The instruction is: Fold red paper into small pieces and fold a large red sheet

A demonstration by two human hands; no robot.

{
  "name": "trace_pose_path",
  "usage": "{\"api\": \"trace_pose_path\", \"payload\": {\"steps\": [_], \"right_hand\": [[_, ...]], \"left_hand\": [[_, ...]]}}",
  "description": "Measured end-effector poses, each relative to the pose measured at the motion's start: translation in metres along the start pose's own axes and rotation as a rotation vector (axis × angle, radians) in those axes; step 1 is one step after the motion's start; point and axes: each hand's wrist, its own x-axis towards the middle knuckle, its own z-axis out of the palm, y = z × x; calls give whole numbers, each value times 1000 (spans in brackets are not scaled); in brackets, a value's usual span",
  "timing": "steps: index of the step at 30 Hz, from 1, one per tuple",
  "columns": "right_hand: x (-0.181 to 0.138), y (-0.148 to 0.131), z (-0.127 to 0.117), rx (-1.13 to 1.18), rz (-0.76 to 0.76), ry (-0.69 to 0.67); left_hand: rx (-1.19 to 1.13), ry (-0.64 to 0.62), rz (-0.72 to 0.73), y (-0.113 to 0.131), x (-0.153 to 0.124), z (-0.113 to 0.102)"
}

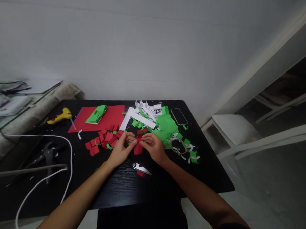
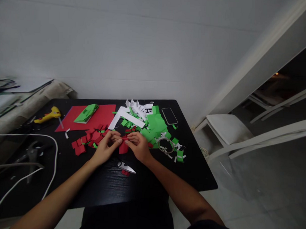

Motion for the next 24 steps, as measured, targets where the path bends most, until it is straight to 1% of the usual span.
{"api": "trace_pose_path", "payload": {"steps": [6,12,24], "right_hand": [[-1,-1,-1,-14,-4,-13],[1,2,-1,-47,2,-22],[1,2,-2,-83,6,-20]], "left_hand": [[47,-5,-20,-4,3,-4],[27,1,-8,-4,2,-3],[2,-18,-31,-2,2,-1]]}}
